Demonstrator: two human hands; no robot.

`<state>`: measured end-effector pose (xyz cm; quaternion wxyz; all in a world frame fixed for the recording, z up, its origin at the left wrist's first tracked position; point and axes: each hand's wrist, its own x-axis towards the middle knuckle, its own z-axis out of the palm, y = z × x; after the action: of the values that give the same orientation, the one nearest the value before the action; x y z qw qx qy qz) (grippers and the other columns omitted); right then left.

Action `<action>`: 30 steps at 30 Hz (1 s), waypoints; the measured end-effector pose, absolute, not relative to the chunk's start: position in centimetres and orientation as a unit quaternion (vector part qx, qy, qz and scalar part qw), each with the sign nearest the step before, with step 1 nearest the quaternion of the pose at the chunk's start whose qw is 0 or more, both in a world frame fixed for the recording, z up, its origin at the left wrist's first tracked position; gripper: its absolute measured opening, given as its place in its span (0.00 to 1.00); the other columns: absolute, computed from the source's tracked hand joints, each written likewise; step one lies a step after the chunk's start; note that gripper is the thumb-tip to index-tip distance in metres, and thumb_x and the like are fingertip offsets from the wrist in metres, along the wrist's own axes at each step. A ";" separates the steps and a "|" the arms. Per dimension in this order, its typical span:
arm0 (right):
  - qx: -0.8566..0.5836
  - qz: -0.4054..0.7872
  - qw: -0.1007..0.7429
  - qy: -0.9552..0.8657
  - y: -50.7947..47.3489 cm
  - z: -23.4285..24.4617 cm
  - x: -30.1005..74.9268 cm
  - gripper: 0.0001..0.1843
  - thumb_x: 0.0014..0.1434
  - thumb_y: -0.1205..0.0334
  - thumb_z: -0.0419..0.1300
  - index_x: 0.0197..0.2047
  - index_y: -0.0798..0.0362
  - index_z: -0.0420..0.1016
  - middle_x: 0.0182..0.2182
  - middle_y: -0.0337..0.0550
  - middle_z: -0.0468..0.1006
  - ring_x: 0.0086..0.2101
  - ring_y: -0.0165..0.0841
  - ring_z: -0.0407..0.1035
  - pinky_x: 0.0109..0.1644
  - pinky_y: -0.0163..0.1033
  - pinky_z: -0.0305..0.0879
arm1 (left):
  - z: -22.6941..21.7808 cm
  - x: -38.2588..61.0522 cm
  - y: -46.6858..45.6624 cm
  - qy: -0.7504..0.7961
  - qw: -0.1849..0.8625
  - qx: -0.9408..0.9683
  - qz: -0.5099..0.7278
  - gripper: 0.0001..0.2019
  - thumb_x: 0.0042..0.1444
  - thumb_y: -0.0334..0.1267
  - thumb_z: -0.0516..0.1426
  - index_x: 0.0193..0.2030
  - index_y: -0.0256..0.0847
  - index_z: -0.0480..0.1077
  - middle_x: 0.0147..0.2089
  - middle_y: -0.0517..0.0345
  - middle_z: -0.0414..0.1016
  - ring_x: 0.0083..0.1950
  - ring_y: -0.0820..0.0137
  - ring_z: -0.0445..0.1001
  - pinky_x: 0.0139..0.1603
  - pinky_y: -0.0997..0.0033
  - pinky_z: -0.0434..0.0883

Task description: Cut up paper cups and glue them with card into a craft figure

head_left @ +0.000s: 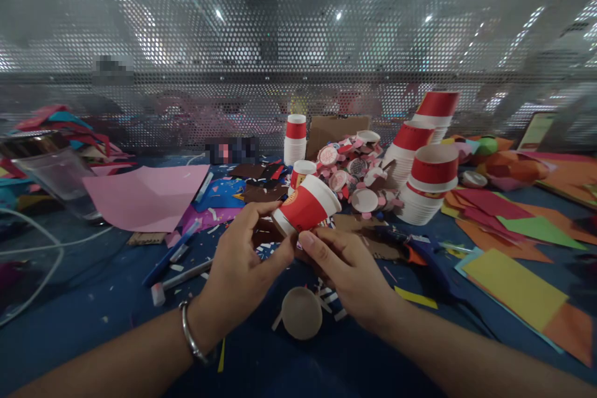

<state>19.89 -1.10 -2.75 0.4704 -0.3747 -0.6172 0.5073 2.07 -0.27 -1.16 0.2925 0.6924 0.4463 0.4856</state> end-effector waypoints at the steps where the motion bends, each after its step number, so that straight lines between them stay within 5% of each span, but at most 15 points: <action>1: -0.376 0.507 0.471 -0.617 -1.1 -2.7 19.8 0.24 0.69 0.42 0.57 0.29 0.52 0.67 0.24 0.34 0.60 0.22 0.25 0.51 0.23 0.34 0.45 | -1.2 2.1 -0.3 0.450 0.290 0.692 0.484 0.21 0.61 0.43 0.64 0.59 0.43 0.70 0.55 0.46 0.80 0.50 0.58 0.82 0.51 0.52 0.78; 9: -0.368 0.491 0.477 -0.628 -1.1 -1.9 19.7 0.24 0.69 0.44 0.57 0.27 0.51 0.66 0.21 0.31 0.58 0.21 0.25 0.49 0.25 0.36 0.46 | -0.9 2.7 -0.4 0.437 0.381 0.628 0.519 0.24 0.58 0.44 0.65 0.60 0.39 0.70 0.55 0.45 0.81 0.49 0.59 0.81 0.50 0.57 0.79; 16: -0.373 0.474 0.474 -0.642 -1.1 -1.5 19.8 0.25 0.69 0.44 0.57 0.25 0.51 0.62 0.20 0.31 0.57 0.22 0.25 0.49 0.25 0.36 0.47 | -1.3 3.1 0.0 0.358 0.532 0.534 0.551 0.17 0.62 0.40 0.64 0.58 0.44 0.75 0.58 0.53 0.81 0.59 0.62 0.78 0.63 0.61 0.73; 30: -0.371 0.503 0.477 -0.618 -1.2 -1.7 19.7 0.25 0.68 0.41 0.58 0.28 0.51 0.64 0.20 0.30 0.57 0.20 0.25 0.49 0.23 0.35 0.45 | -1.0 2.9 0.0 0.393 0.471 0.577 0.539 0.17 0.61 0.42 0.65 0.55 0.41 0.75 0.54 0.50 0.83 0.53 0.61 0.81 0.57 0.61 0.77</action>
<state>19.67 -1.23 -1.69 0.4772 -0.3713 -0.6180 0.5025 2.89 -0.04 -0.95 0.4710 0.5771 0.3926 0.5394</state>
